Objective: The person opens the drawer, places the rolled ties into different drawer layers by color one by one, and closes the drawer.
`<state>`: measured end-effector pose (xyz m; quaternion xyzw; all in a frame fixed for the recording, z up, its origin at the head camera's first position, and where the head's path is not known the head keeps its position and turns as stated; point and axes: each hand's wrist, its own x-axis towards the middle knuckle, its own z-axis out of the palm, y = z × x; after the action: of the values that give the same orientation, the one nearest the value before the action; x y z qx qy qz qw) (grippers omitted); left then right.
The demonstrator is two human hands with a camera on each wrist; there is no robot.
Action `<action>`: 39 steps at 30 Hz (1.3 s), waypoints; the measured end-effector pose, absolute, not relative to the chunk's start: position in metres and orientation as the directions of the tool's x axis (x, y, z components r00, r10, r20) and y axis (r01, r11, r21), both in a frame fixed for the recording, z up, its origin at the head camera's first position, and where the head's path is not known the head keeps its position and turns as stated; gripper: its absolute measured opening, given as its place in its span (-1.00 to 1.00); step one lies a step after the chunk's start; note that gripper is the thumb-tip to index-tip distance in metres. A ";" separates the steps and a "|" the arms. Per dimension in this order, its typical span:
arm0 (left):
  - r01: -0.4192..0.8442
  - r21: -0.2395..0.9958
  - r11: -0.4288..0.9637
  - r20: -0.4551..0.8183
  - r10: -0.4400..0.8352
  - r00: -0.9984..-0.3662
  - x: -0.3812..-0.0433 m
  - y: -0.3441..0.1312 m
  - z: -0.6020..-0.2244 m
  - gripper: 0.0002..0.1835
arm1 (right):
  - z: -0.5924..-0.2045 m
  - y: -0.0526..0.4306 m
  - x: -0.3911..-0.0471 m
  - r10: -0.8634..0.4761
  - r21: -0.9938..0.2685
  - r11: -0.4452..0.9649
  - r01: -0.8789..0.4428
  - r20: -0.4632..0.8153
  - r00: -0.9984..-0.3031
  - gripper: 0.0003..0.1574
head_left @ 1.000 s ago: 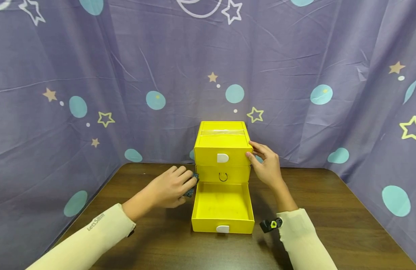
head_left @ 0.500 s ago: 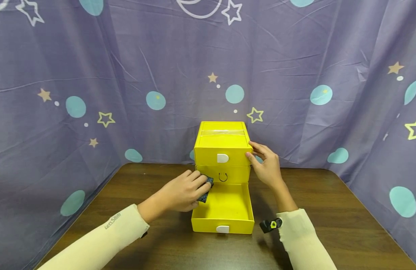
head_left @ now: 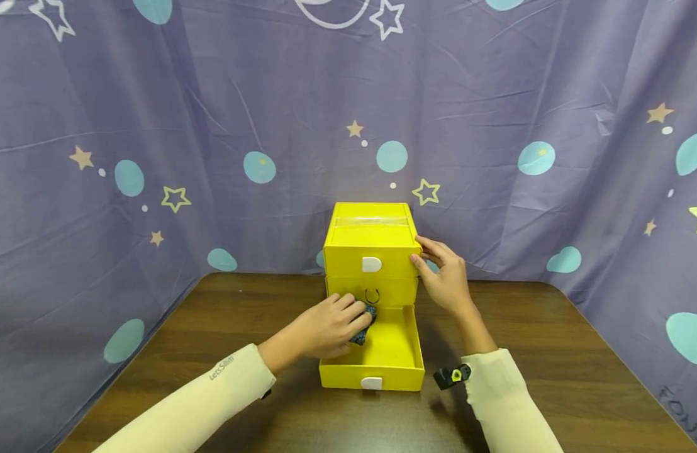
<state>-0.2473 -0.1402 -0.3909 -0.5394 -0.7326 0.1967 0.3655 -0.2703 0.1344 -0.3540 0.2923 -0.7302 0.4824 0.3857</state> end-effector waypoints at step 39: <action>0.709 -0.627 0.324 0.147 0.942 -0.301 -0.274 -0.108 -0.429 -0.50 | -0.361 0.138 -0.280 -0.056 -0.453 0.379 -0.807 0.859 -0.509 -0.50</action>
<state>-0.2743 -0.1081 -0.4288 -0.5339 -0.7730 0.2301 0.2539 -0.2805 0.1382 -0.3608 0.2961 -0.7290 0.4721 0.3975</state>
